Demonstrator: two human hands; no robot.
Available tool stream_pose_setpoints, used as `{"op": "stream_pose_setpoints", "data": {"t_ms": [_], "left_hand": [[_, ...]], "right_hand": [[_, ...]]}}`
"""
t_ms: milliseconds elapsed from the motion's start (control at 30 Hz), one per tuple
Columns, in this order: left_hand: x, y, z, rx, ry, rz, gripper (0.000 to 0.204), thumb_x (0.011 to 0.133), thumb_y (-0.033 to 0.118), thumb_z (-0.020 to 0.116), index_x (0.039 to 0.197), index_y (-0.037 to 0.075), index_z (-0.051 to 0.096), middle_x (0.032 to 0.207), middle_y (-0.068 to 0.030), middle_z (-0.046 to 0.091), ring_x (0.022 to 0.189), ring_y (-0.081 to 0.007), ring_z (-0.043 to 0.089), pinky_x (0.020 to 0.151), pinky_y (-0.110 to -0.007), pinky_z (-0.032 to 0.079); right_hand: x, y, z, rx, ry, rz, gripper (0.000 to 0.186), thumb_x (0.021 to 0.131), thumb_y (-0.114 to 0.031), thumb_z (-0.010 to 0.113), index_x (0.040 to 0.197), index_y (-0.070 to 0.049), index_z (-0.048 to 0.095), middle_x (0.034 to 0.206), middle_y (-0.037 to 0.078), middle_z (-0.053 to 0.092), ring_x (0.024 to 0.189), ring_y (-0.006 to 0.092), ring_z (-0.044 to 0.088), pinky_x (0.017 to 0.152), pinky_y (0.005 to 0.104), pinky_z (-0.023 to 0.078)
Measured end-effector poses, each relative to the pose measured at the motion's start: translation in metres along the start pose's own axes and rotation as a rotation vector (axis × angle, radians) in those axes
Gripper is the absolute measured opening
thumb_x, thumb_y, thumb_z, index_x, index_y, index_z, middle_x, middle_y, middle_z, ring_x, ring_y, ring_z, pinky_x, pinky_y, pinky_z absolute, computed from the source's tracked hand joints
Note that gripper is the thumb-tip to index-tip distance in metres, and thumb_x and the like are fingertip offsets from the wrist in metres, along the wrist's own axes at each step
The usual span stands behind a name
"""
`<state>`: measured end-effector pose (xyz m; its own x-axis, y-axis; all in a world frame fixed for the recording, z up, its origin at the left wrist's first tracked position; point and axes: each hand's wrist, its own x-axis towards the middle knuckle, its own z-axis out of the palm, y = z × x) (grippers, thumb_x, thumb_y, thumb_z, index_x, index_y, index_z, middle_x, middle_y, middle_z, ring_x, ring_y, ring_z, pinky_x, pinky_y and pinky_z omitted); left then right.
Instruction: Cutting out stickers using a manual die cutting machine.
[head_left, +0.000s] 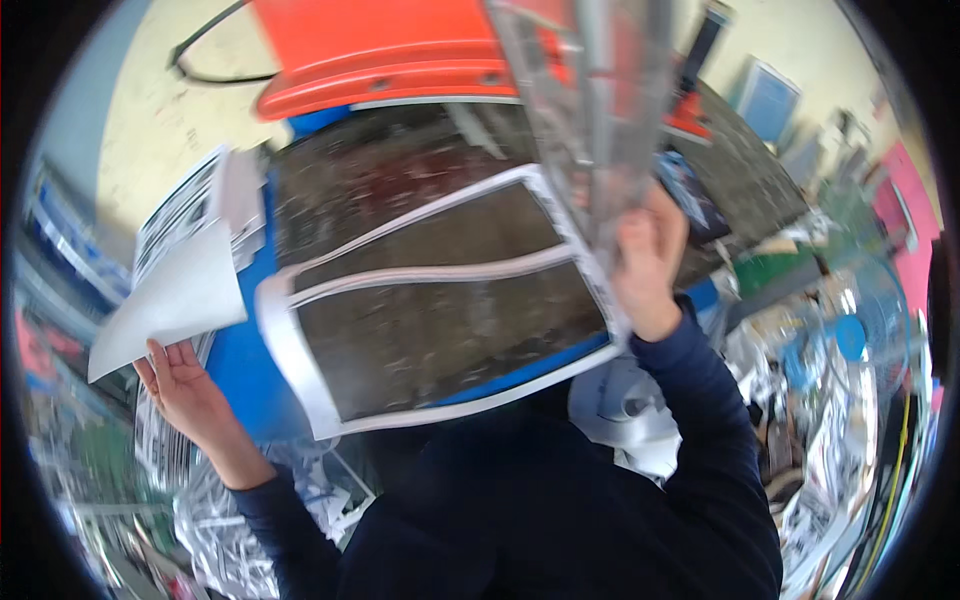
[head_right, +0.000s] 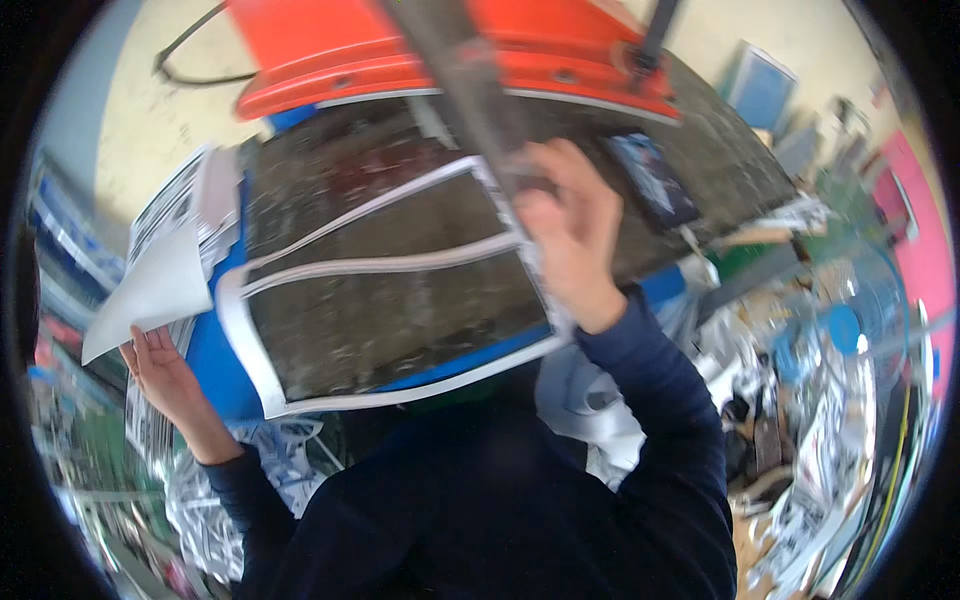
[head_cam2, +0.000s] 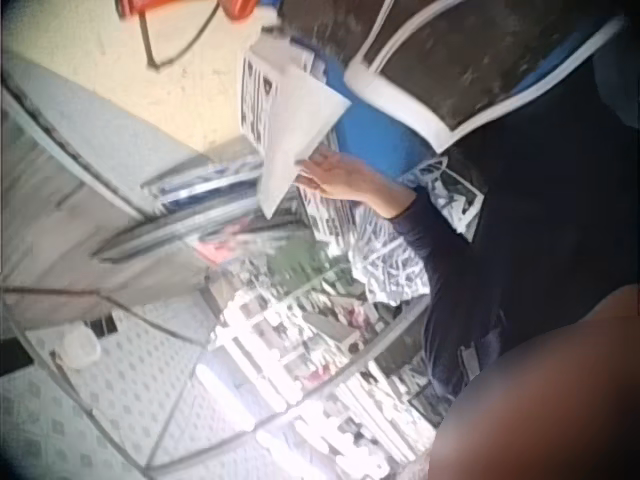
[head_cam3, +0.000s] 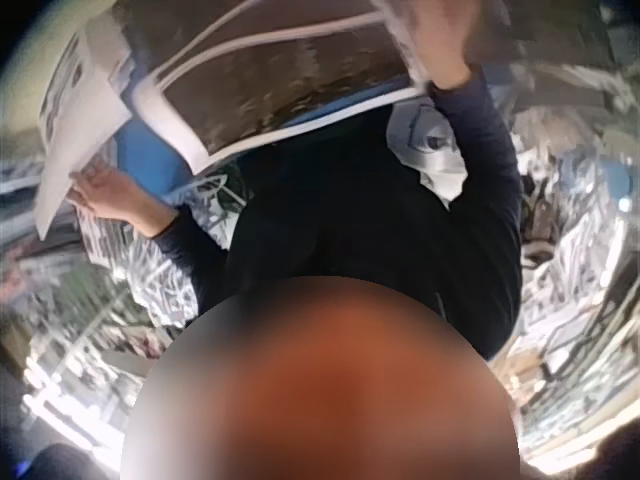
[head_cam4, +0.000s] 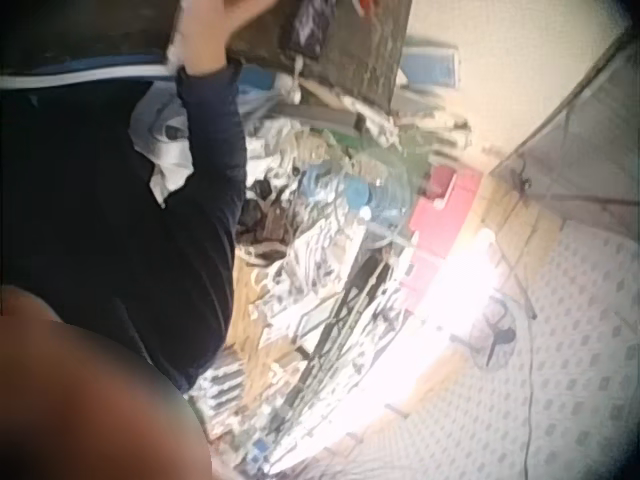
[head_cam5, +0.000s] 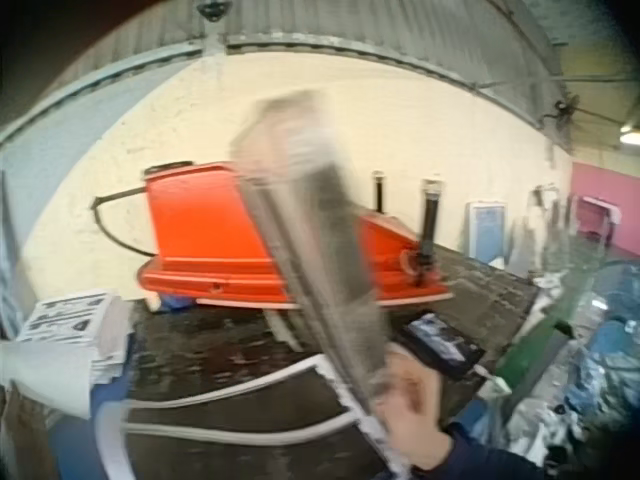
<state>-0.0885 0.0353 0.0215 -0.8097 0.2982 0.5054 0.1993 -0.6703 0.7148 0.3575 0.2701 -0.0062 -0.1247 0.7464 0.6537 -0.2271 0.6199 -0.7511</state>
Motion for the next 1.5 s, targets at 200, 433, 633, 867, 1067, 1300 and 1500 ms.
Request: {"op": "stream_pose_setpoints", "data": {"t_ms": [200, 433, 633, 867, 1067, 1300, 1500], "left_hand": [[0.017, 0.071, -0.068, 0.472, 0.428, 0.551, 0.037, 0.108, 0.008, 0.060, 0.145, 0.003, 0.062, 0.141, -0.0150, 0.067, 0.129, -0.0283, 0.065, 0.111, -0.040, 0.049], [0.011, 0.045, -0.120, 1.815, 0.173, 0.347, 0.038, 0.107, 0.015, 0.056, 0.140, 0.026, 0.072, 0.158, -0.0110, 0.057, 0.154, -0.0383, 0.043, 0.123, -0.069, 0.024], [-0.026, 0.025, -0.071, 1.824, 0.034, 0.327, 0.043, 0.099, 0.036, 0.069, 0.140, 0.024, 0.072, 0.156, -0.0122, 0.059, 0.152, -0.0381, 0.045, 0.123, -0.074, 0.015], [-0.071, 0.029, 0.017, 0.984, -1.089, 0.061, 0.053, 0.085, 0.029, 0.086, 0.136, 0.020, 0.075, 0.166, -0.0102, 0.049, 0.159, -0.0442, 0.030, 0.124, -0.074, 0.013], [-0.085, 0.066, -0.012, 0.878, -0.908, -0.035, 0.032, 0.083, 0.011, 0.083, 0.114, 0.013, 0.083, 0.154, -0.0124, 0.062, 0.150, -0.0402, 0.048, 0.126, -0.066, 0.021], [-0.076, 0.202, -0.202, 0.837, -0.148, 0.042, 0.052, 0.100, 0.035, 0.058, 0.124, -0.010, 0.070, 0.139, -0.0254, 0.068, 0.131, -0.0318, 0.064, 0.116, -0.043, 0.044], [-0.063, 0.264, -0.365, 1.680, 0.792, -0.099, 0.055, 0.096, 0.035, 0.072, 0.140, 0.002, 0.068, 0.138, -0.0173, 0.071, 0.128, -0.0245, 0.066, 0.110, -0.035, 0.047]], "right_hand": [[-0.003, 0.019, -0.017, 0.032, 0.001, -0.060, 0.083, 0.104, -0.064, 0.056, 0.137, 0.012, 0.061, 0.128, 0.019, 0.069, 0.116, 0.0260, 0.067, 0.107, 0.0425, 0.048], [0.003, 0.028, -0.031, 0.004, -0.031, -0.085, 0.077, 0.110, -0.059, 0.041, 0.134, 0.013, 0.057, 0.129, 0.020, 0.062, 0.115, 0.0277, 0.057, 0.106, 0.0443, 0.041], [0.005, 0.028, -0.032, 0.037, -0.051, -0.096, 0.072, 0.111, -0.054, 0.043, 0.135, 0.012, 0.057, 0.130, 0.021, 0.062, 0.113, 0.0283, 0.057, 0.105, 0.0453, 0.042], [0.013, 0.020, -0.036, 0.060, -0.075, -0.141, 0.073, 0.110, -0.054, 0.046, 0.136, 0.013, 0.059, 0.133, 0.022, 0.063, 0.113, 0.0280, 0.058, 0.102, 0.0457, 0.043], [0.026, 0.003, -0.061, 0.108, -0.072, -0.147, 0.072, 0.111, -0.050, 0.043, 0.138, 0.014, 0.059, 0.138, 0.024, 0.064, 0.115, 0.0313, 0.058, 0.101, 0.0469, 0.043], [0.030, 0.004, -0.070, 0.017, -0.044, -0.119, 0.073, 0.111, -0.051, 0.040, 0.141, 0.013, 0.058, 0.140, 0.023, 0.062, 0.123, 0.0318, 0.057, 0.108, 0.0461, 0.040], [0.033, 0.006, -0.062, 0.026, 0.035, -0.045, 0.070, 0.113, -0.049, 0.038, 0.143, 0.010, 0.059, 0.134, 0.019, 0.065, 0.124, 0.0238, 0.058, 0.098, 0.0335, 0.045]]}}
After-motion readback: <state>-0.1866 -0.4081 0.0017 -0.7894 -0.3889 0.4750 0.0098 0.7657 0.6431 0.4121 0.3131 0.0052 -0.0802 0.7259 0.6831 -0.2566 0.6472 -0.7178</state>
